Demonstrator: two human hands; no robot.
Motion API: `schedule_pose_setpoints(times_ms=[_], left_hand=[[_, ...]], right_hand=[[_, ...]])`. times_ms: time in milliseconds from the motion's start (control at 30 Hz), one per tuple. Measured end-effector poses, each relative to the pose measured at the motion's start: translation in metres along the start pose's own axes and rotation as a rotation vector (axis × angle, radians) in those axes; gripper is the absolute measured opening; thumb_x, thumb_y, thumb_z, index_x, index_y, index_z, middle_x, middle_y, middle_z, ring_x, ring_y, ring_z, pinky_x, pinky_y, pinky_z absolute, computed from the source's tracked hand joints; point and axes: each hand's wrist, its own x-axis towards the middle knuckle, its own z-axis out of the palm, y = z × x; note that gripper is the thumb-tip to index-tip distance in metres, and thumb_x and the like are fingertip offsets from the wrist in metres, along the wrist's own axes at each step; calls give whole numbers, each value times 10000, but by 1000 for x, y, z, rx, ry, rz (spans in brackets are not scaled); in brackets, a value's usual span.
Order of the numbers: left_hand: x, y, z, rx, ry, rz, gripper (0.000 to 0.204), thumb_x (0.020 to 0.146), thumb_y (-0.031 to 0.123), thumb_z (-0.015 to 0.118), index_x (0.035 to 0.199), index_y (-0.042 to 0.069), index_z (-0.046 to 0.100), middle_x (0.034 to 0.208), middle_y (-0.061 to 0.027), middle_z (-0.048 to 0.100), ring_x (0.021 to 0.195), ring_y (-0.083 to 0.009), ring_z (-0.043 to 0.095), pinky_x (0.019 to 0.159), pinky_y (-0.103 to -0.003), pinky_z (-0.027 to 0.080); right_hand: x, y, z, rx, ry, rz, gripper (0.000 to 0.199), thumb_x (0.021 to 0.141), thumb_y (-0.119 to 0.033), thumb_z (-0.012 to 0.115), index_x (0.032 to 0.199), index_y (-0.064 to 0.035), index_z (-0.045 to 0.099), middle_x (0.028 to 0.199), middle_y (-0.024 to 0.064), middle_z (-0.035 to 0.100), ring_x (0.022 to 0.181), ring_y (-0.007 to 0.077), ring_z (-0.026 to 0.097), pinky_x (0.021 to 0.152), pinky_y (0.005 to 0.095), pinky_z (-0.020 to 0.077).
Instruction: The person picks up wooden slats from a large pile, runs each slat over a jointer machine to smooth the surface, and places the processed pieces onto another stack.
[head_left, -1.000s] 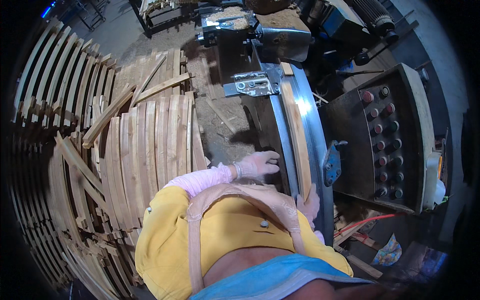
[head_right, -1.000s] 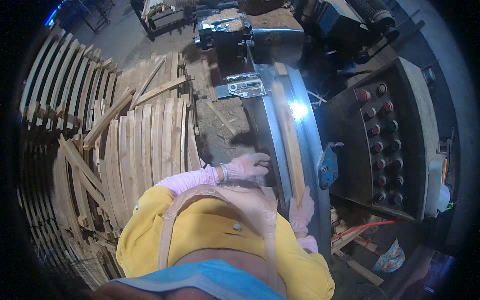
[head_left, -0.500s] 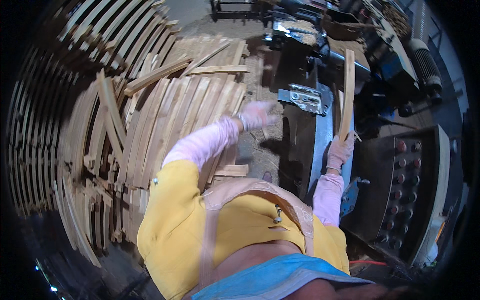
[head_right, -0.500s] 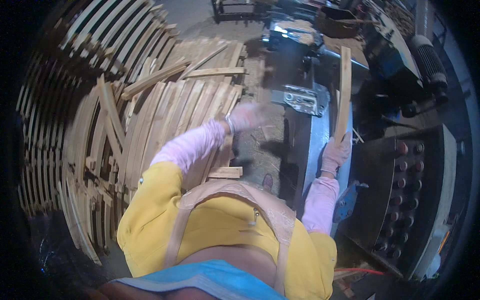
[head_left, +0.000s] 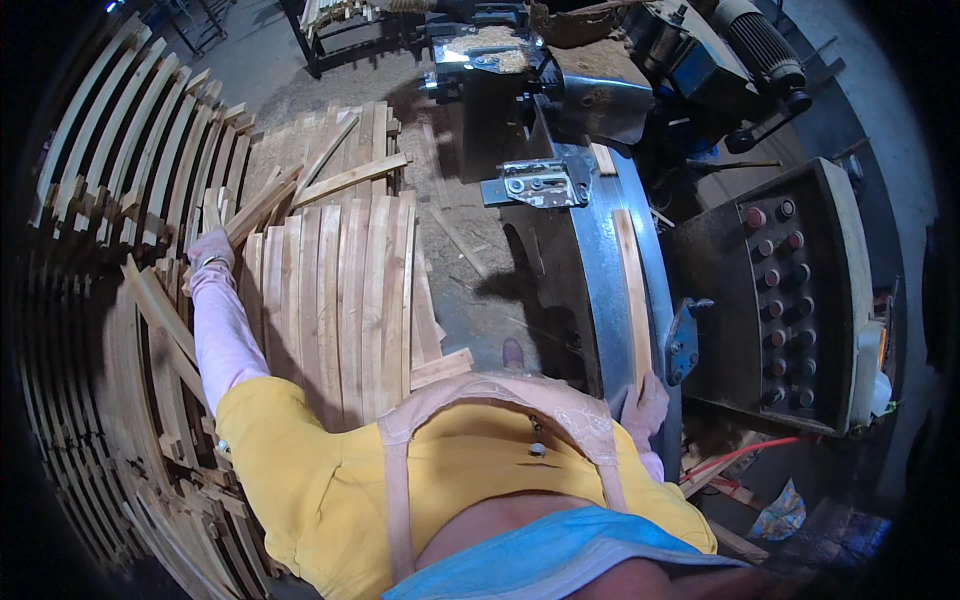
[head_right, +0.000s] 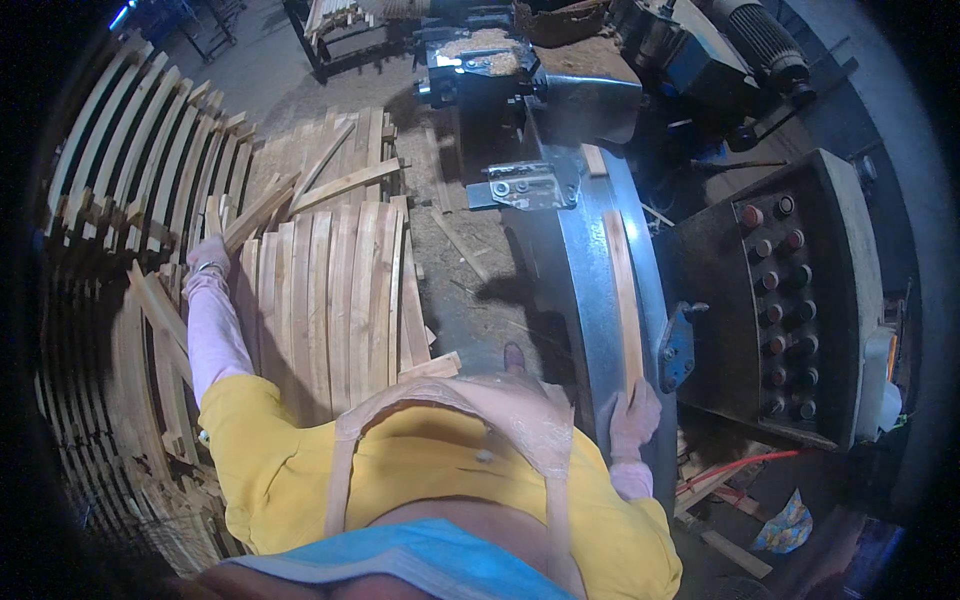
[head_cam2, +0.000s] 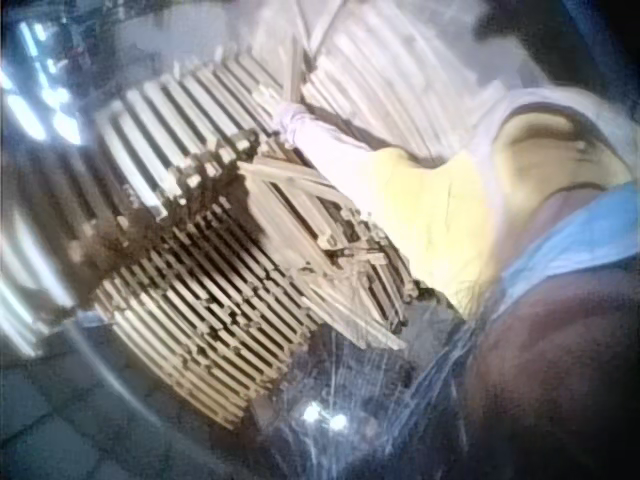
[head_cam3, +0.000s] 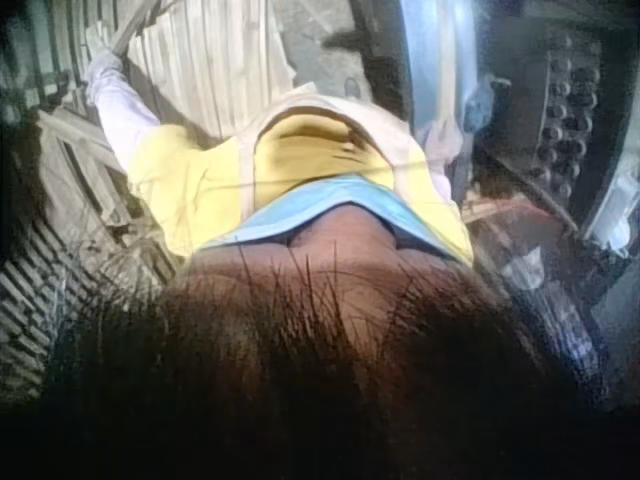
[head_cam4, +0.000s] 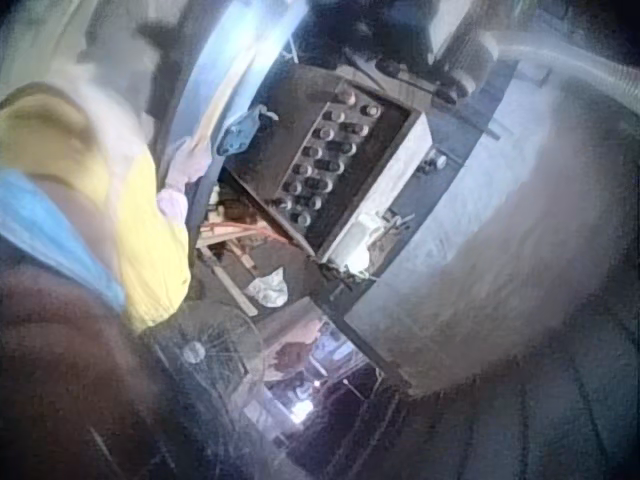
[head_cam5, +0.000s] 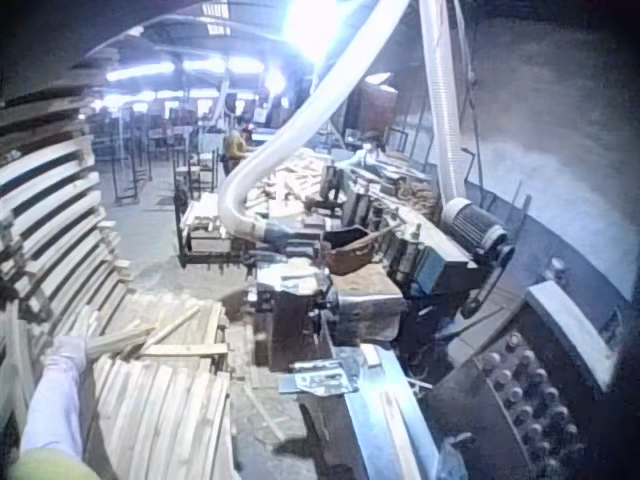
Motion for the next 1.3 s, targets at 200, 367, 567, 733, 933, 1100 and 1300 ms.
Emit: schedule_pose_setpoints(times_ms=[200,367,567,733,933,1100,1300], left_hand=[[-120,2,-107,-318,86,-75,517,901,357,712,1303,73,553,1164,-261,716,1133,-381,704,936,-502,551],[-146,39,-79,-1148,191,150,668,835,339,742,1410,79,524,1032,-207,705,912,-336,683,805,-439,543],[-259,231,-154,-2099,-56,571,323,865,233,770,1108,48,667,916,-54,699,756,-157,678,667,-349,591],[-373,402,-134,-1983,-437,1066,658,874,460,751,1316,-2,595,1135,-192,705,1067,-257,694,903,-377,562],[-420,369,-101,-1176,-435,1367,795,882,484,704,1490,17,496,1407,-255,601,1320,-384,576,1137,-414,437],[-407,331,-59,-961,-280,986,725,862,446,722,1454,67,545,1392,-226,613,1302,-358,586,1126,-429,446],[-382,301,-36,-729,62,747,708,838,467,746,1431,132,549,1496,-137,513,1447,-334,405,1200,-463,321]], right_hand=[[159,-79,28,17,230,-186,256,893,-303,695,1075,-124,676,920,157,686,833,396,644,755,518,500],[227,-116,56,151,255,-347,211,893,-328,687,952,-129,651,783,149,660,767,388,637,688,539,478],[261,-211,41,928,-353,-192,686,917,-299,747,1477,21,513,1474,226,561,1389,306,526,1164,383,409],[145,-249,-28,778,-248,-283,827,825,-124,797,1542,11,407,1446,255,545,1387,358,507,1163,419,407],[-10,-42,-14,306,-181,55,808,800,-216,792,1514,-45,454,1220,261,663,1149,443,622,987,499,498],[-26,-16,-33,96,-142,190,672,801,-295,797,1377,-28,576,1033,232,700,924,450,658,808,541,521],[152,-70,65,74,583,-109,485,858,-319,762,1281,-107,657,1031,144,699,989,389,653,858,531,507]])
